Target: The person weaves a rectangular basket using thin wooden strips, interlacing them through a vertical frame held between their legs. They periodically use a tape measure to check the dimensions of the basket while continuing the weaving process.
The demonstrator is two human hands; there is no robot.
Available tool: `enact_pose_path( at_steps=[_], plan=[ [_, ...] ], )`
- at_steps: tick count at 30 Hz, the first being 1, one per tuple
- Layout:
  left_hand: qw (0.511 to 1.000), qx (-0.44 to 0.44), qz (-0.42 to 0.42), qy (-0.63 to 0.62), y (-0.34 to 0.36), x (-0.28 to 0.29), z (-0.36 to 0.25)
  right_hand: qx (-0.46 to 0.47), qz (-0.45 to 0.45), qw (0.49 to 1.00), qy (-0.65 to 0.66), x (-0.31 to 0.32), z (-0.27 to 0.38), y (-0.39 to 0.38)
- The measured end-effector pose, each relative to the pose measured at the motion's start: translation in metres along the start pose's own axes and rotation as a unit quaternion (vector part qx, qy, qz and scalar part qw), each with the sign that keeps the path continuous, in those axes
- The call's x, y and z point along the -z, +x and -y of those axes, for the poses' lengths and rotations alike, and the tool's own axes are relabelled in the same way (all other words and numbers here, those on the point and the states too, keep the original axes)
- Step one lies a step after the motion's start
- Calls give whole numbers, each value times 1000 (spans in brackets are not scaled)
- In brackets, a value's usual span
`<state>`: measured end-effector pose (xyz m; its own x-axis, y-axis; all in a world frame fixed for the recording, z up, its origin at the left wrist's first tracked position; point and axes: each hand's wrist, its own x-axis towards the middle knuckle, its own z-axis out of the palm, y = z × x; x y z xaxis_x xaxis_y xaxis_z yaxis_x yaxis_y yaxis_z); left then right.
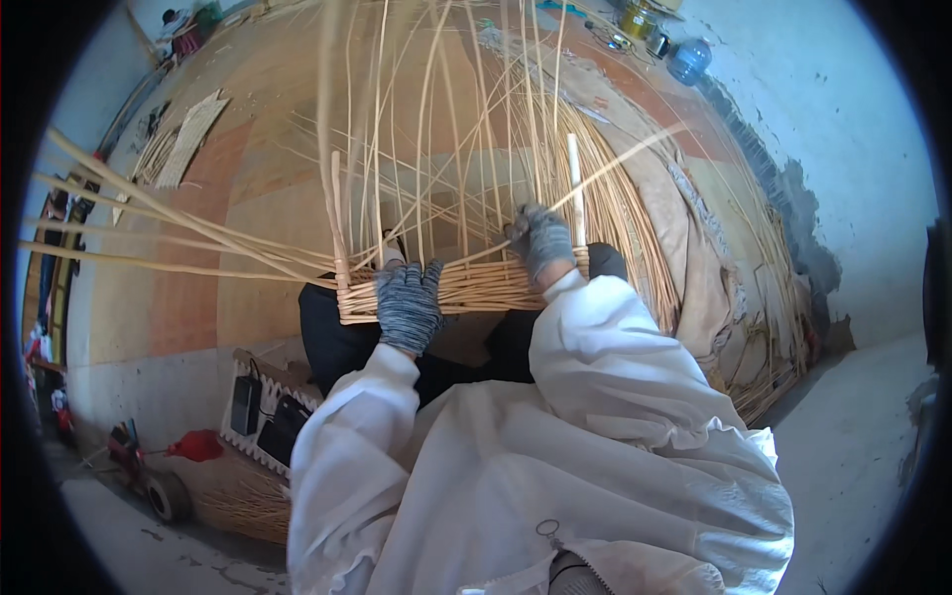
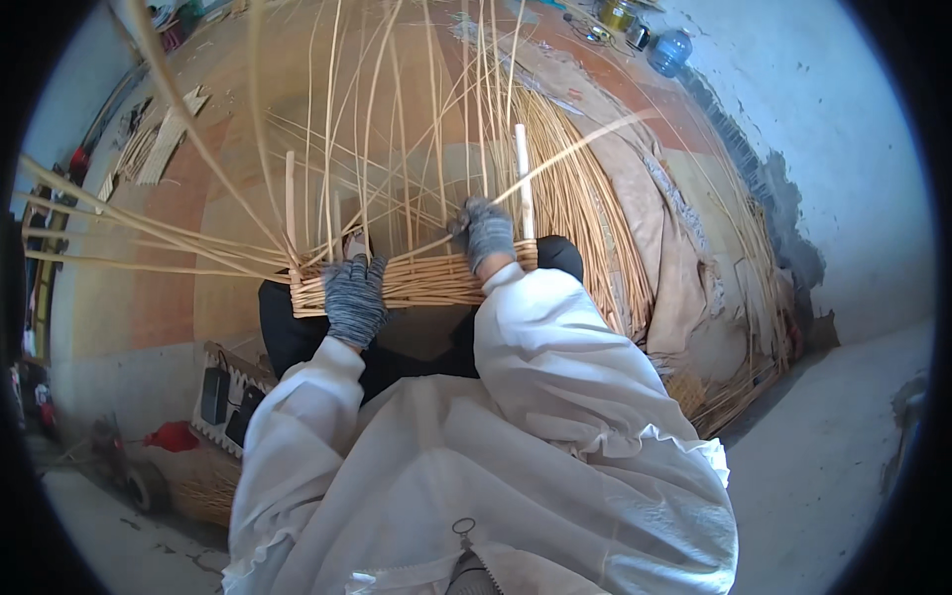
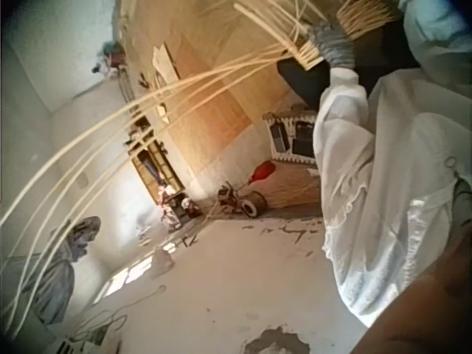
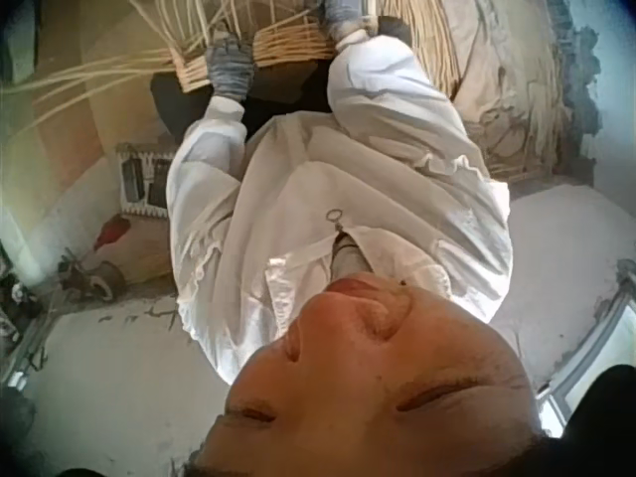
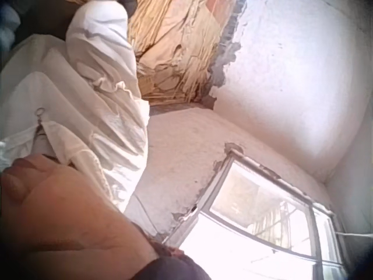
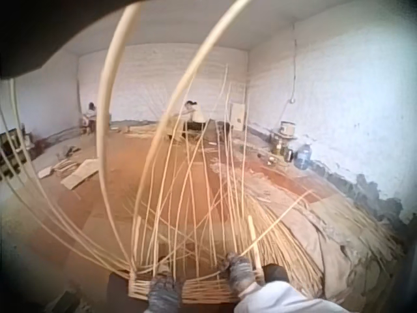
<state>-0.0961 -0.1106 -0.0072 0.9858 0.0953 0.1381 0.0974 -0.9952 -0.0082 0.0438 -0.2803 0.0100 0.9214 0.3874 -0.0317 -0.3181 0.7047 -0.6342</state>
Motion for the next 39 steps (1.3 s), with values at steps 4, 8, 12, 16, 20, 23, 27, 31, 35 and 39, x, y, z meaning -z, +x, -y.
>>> enact_pose_path(
  at_steps=[4,8,12,16,20,23,27,31,35,39],
  plan=[
    [999,-12,-19,24,4,-13,11,104,-36,993,41,26,-24,-22],
    [999,-29,26,0,-4,20,11,92,-26,995,42,21,-33,-25],
    [970,46,-25,-239,11,41,1,31,-103,994,-32,32,-21,-37],
    [896,72,227,-376,59,29,-9,115,24,992,-57,74,18,-55],
    [920,79,132,-359,56,15,-29,15,46,907,-417,43,63,-4],
    [952,186,77,-232,47,4,-38,214,145,681,-686,-41,66,64],
    [927,170,110,-317,60,-12,-23,75,182,384,-902,-62,80,68],
    [828,97,294,-466,86,-6,-11,231,-33,877,-421,23,77,-25],
    [841,259,268,-392,100,29,-42,405,7,750,-523,71,57,-36],
    [975,44,-217,-33,84,60,-81,218,-20,958,-185,77,87,-40]
  ],
)
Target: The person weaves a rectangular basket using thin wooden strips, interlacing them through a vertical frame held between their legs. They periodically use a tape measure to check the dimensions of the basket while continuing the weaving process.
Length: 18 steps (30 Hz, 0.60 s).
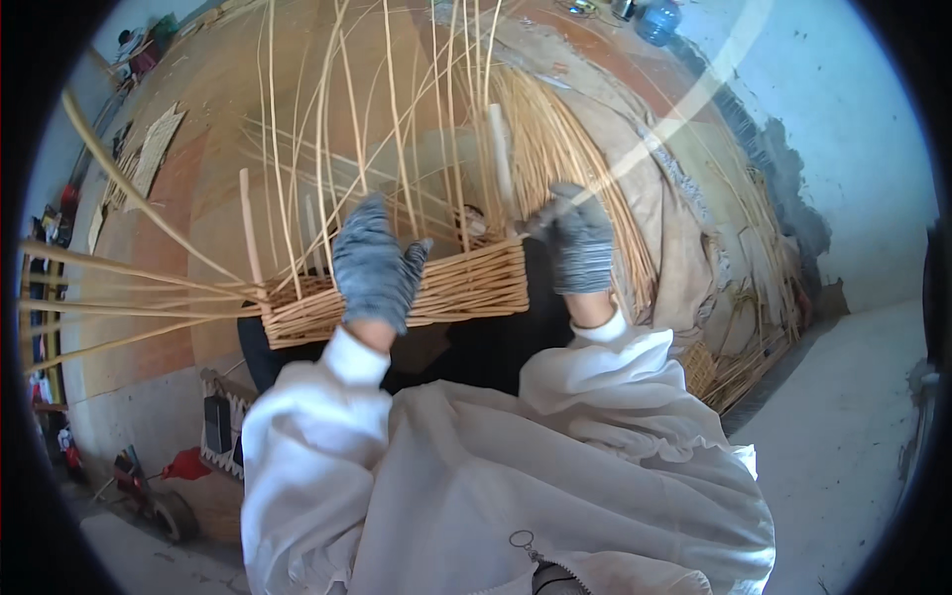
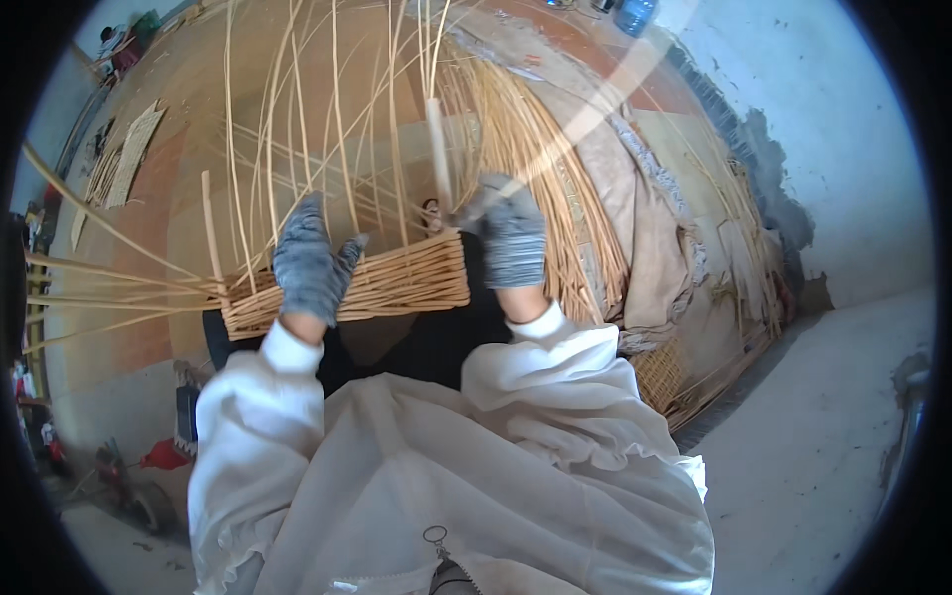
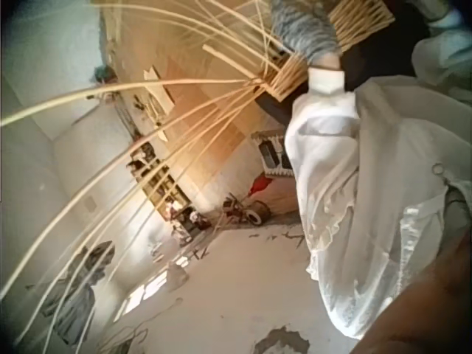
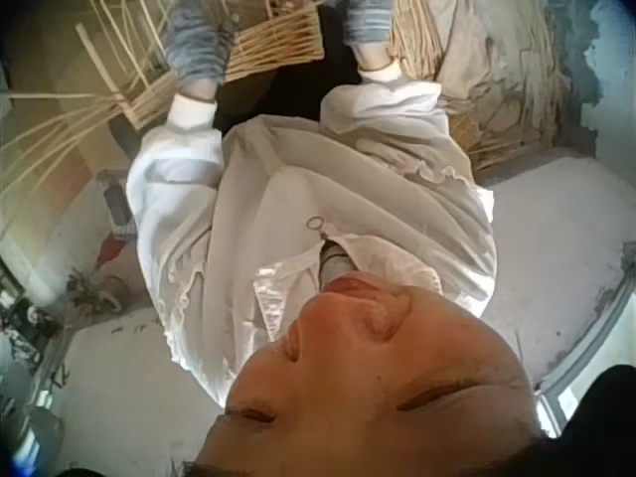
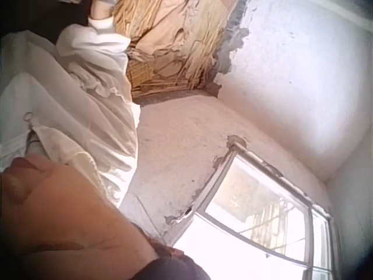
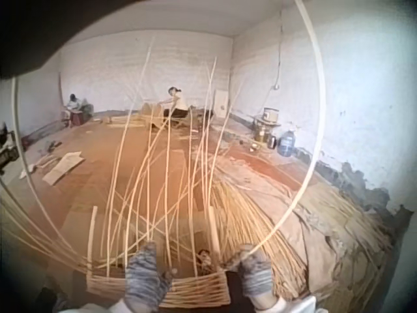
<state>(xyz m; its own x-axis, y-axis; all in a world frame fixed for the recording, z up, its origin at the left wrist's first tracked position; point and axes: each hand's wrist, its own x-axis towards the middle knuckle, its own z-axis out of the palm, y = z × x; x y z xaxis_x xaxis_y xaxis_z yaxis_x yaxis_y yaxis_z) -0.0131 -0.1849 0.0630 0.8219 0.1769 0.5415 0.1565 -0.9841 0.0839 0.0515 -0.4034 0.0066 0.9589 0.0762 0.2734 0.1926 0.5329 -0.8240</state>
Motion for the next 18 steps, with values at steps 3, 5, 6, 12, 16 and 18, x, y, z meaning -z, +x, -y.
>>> enact_pose_path(
  at_steps=[3,5,6,12,16,18],
  plan=[
    [907,52,312,-276,-3,-15,-24,-126,16,982,139,25,29,9],
    [860,45,385,-334,-6,-37,-34,-207,108,958,167,34,31,31],
    [865,57,353,-353,-10,-48,-38,-211,120,968,63,30,24,50],
    [883,178,338,-274,-5,-57,-48,32,112,940,-320,-9,-16,115],
    [912,44,215,-347,-1,-2,-46,-150,-213,965,14,25,9,46],
    [950,-10,81,-302,-20,13,-62,-141,-188,949,208,44,3,28]
  ],
)
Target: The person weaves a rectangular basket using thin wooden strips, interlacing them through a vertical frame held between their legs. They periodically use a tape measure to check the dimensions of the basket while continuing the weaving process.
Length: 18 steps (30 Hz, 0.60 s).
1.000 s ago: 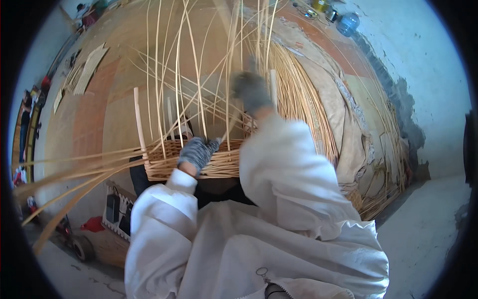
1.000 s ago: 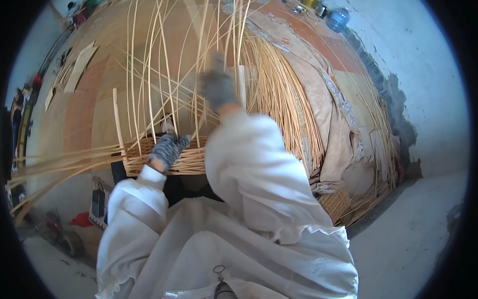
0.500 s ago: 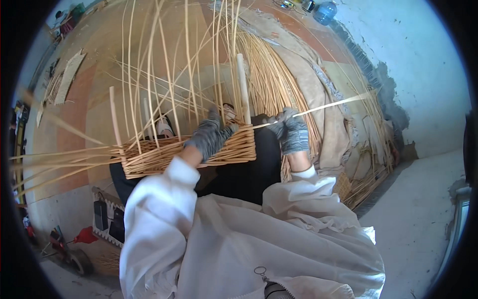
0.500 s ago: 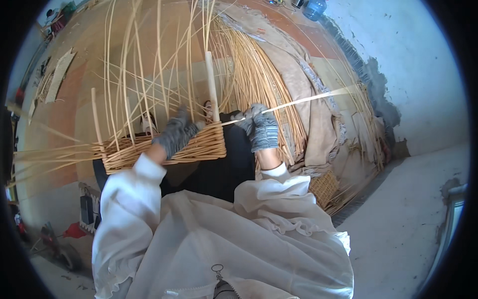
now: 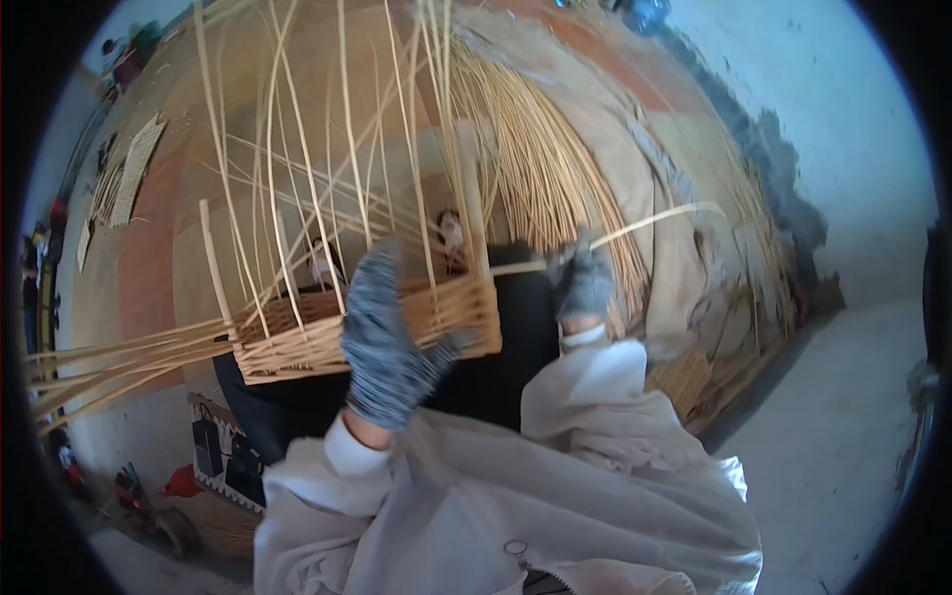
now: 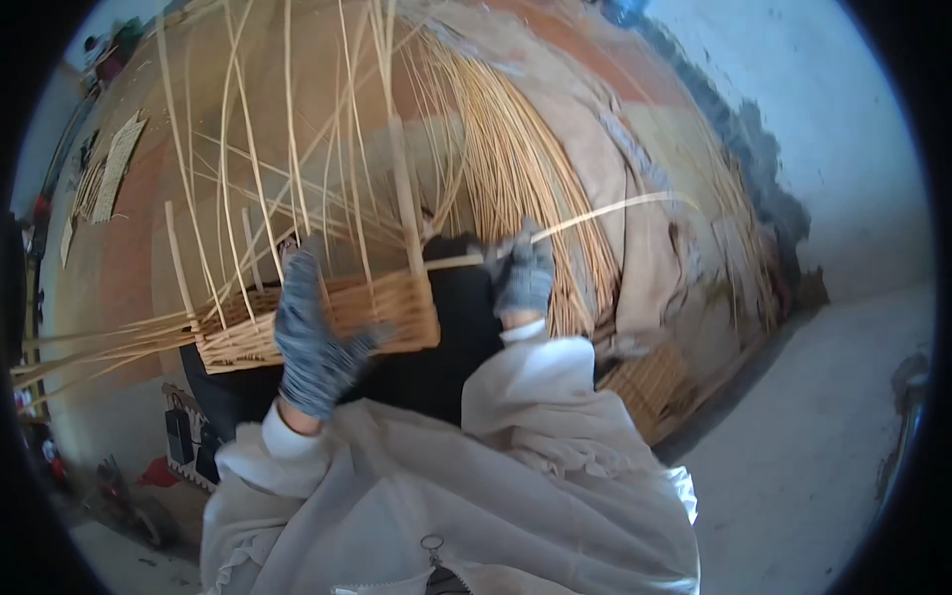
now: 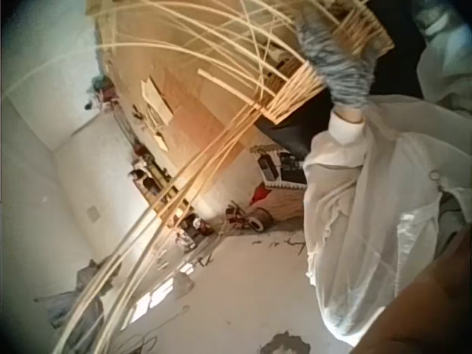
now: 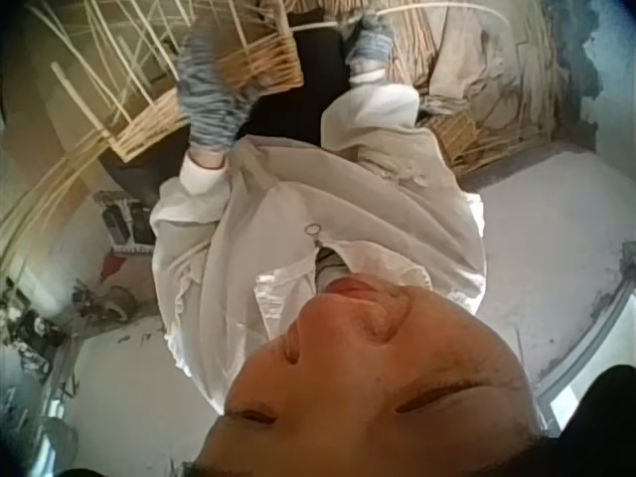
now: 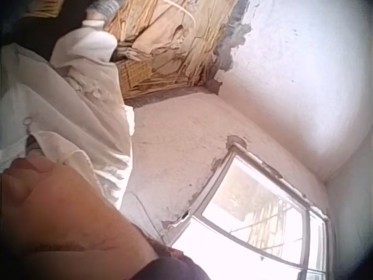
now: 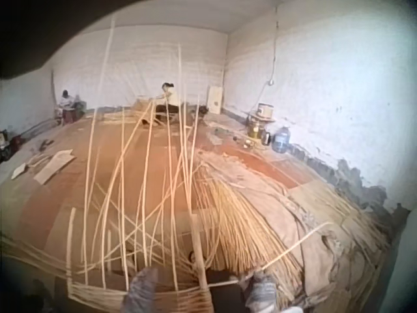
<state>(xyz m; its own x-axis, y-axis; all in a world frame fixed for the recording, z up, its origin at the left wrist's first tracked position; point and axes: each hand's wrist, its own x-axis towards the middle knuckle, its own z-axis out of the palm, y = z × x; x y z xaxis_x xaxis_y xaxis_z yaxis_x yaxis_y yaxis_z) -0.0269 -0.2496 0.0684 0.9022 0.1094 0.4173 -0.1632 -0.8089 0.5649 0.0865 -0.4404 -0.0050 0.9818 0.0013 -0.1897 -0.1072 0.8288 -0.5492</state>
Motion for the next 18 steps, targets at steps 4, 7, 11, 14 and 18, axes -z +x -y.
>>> enact_pose_path(
  at_steps=[4,7,11,14,18],
  plan=[
    [976,-87,105,169,-37,-50,5,-114,92,964,222,25,-43,19],
    [966,-149,92,192,-48,-86,32,-113,-56,988,85,34,-69,18],
    [947,-209,16,241,-42,-87,32,-34,214,958,190,25,-44,-12],
    [970,-173,121,118,-39,-46,22,-196,6,941,-275,2,5,-35],
    [932,-51,96,345,-61,40,59,238,319,380,-835,-29,8,-73]
  ],
)
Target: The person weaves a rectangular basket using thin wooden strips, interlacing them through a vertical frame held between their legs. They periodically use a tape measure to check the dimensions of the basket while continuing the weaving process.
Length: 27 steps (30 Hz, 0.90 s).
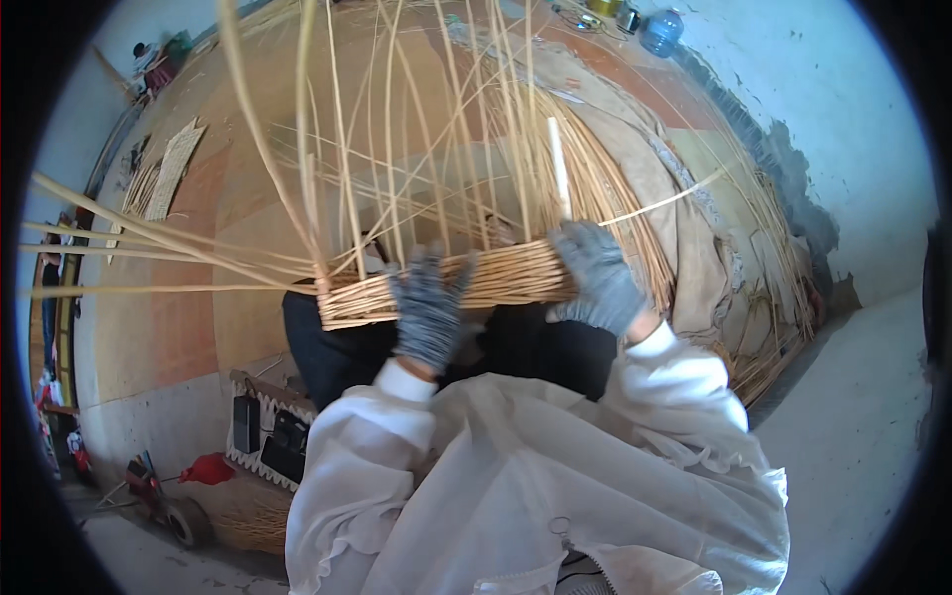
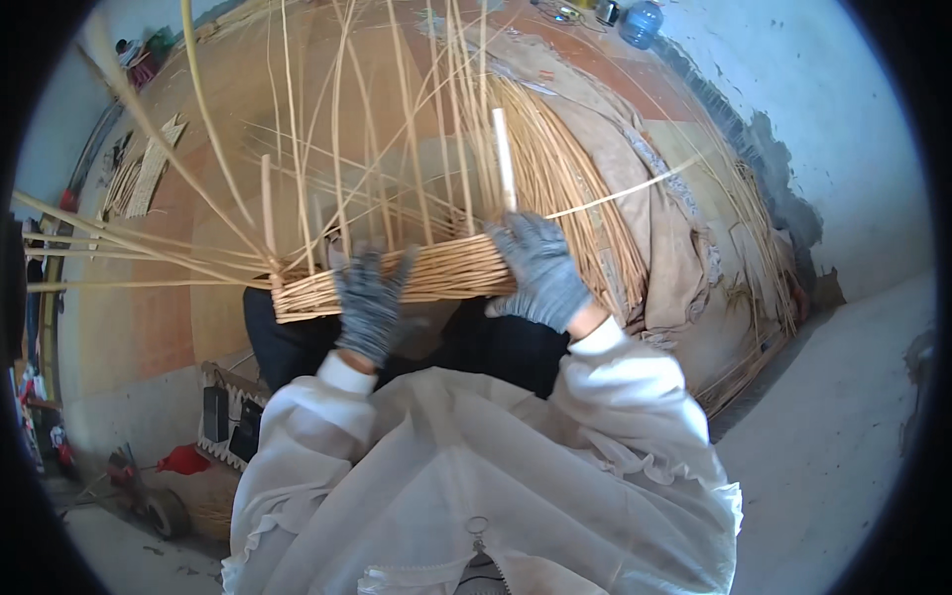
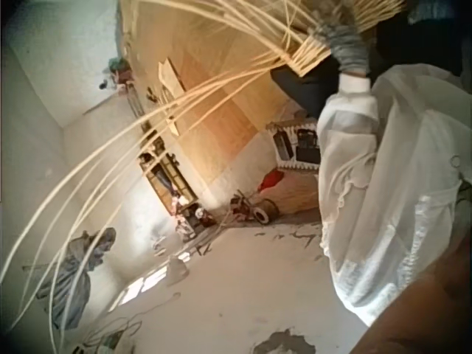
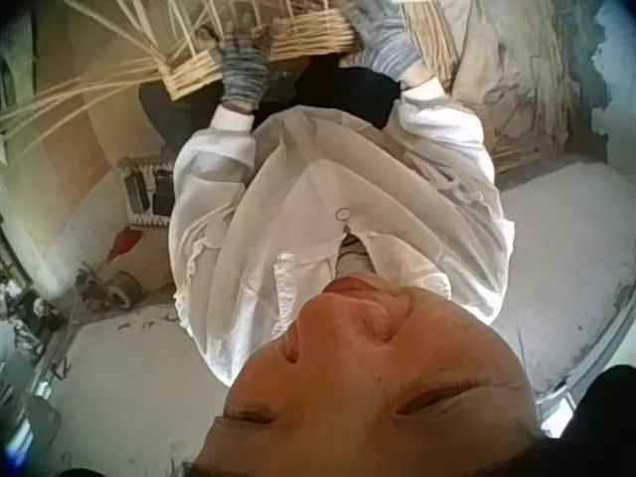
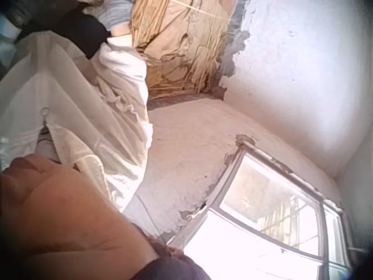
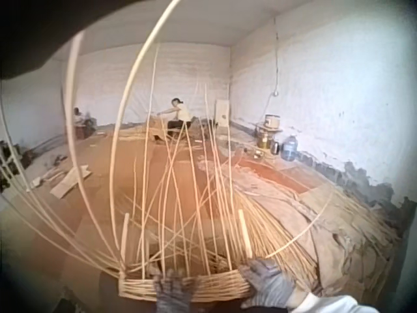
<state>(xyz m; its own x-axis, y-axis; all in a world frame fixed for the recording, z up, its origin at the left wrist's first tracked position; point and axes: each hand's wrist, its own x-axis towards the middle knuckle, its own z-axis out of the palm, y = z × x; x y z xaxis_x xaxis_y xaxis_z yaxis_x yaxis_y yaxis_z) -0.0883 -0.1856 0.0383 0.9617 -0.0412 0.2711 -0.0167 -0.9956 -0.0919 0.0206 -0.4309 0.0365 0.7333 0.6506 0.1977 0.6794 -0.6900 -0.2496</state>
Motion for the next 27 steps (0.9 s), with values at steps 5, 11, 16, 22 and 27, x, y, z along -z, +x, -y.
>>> enact_pose_path(
  at_steps=[5,11,16,22,27],
  plan=[
    [988,-103,106,52,5,-26,64,100,94,982,-133,-14,11,29],
    [898,98,-228,-364,-29,-39,96,14,174,948,-266,13,45,60],
    [724,337,-375,-470,-60,-58,111,212,-116,962,129,13,233,116],
    [700,396,-400,-439,-42,-104,131,142,-110,977,114,-43,323,183],
    [671,356,-398,-514,-55,-77,152,152,-119,935,299,-58,303,160]
  ],
)
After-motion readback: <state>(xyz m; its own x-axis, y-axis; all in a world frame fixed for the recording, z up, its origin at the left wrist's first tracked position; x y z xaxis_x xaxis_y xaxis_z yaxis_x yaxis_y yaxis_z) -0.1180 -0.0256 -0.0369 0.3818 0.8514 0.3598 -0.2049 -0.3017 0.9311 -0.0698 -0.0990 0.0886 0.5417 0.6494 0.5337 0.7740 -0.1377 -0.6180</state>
